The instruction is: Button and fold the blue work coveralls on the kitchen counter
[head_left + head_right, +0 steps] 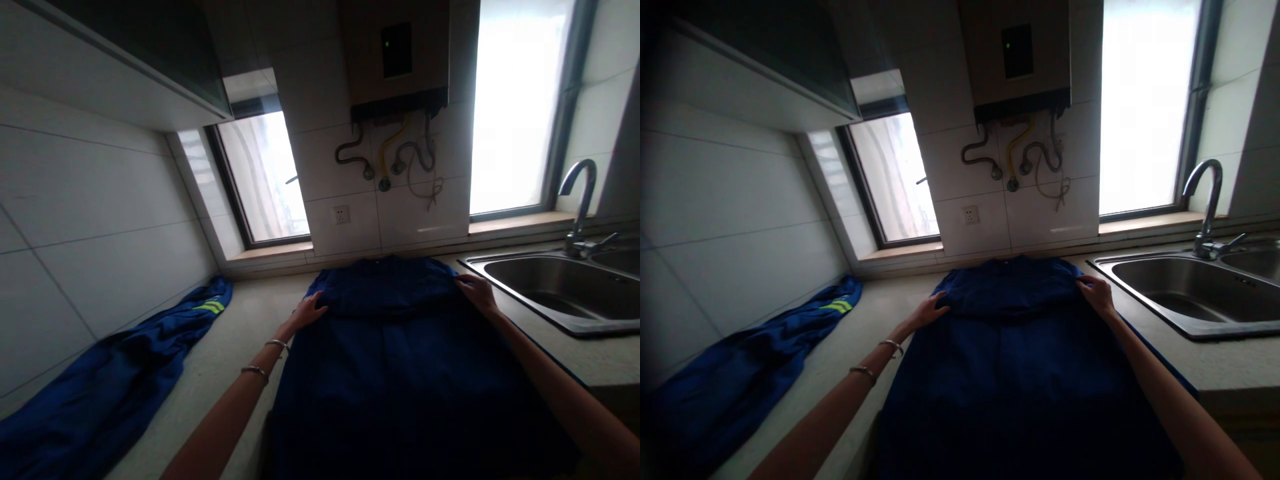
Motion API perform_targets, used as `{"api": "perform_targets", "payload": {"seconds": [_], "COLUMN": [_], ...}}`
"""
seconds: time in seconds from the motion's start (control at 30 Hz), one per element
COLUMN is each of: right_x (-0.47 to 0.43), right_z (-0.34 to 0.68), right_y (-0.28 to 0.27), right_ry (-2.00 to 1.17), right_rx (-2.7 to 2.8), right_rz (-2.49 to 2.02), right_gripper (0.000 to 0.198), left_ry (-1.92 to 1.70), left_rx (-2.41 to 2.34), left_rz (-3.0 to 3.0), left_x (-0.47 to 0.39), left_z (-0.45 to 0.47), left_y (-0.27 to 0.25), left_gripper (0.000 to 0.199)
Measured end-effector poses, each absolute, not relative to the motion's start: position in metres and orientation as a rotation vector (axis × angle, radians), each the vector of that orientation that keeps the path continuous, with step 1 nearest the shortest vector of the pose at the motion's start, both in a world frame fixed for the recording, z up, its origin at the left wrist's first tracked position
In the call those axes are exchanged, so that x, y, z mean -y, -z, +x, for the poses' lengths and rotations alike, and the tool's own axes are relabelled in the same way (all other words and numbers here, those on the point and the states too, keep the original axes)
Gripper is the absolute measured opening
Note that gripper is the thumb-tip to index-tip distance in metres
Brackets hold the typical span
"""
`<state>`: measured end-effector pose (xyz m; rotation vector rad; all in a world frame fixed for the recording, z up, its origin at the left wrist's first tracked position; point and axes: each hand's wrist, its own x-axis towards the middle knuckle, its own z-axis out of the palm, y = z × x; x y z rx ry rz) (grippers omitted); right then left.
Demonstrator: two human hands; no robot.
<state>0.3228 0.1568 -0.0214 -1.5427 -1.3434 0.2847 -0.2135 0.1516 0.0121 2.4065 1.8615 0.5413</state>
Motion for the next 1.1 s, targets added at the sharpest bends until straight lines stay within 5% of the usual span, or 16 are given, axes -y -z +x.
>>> {"api": "perform_targets", "payload": {"seconds": [0.17, 0.37, 0.57, 0.7, 0.8, 0.9, 1.1], "right_x": [-0.158, -0.158, -0.147, -0.134, -0.127, -0.126, -0.121], "right_z": [0.340, 0.363, 0.363, 0.362, 0.362, 0.359, 0.348], "right_y": [0.021, 0.018, 0.017, 0.013, 0.006, 0.000, -0.005], "right_ry": [-0.822, -1.225, -1.333, -1.474, -1.510, -1.535, -1.484], "right_rx": [1.258, 1.360, 1.651, 1.801, 1.743, 1.634, 1.710], "right_rz": [-1.157, -0.932, -0.841, -0.878, -0.828, -0.834, -1.242], "right_gripper": [0.042, 0.023, 0.014, 0.008, 0.025, 0.041, 0.039], "left_ry": [-0.675, -0.831, -0.362, -0.498, -0.608, -0.716, -0.708], "left_rx": [-1.822, -1.489, -1.215, -1.554, -1.637, -1.474, -1.052], "left_rz": [2.362, 2.121, 2.175, 2.311, 2.524, 2.721, 2.968], "left_x": [-0.153, -0.130, -0.109, -0.107, -0.104, -0.101, -0.095], "left_z": [-0.190, -0.194, -0.200, -0.179, -0.147, -0.106, -0.022], "left_y": [-0.011, -0.036, -0.045, -0.040, -0.035, -0.027, -0.005], "left_gripper": [0.081, 0.067, 0.038, 0.036, 0.032, 0.031, 0.029]}}
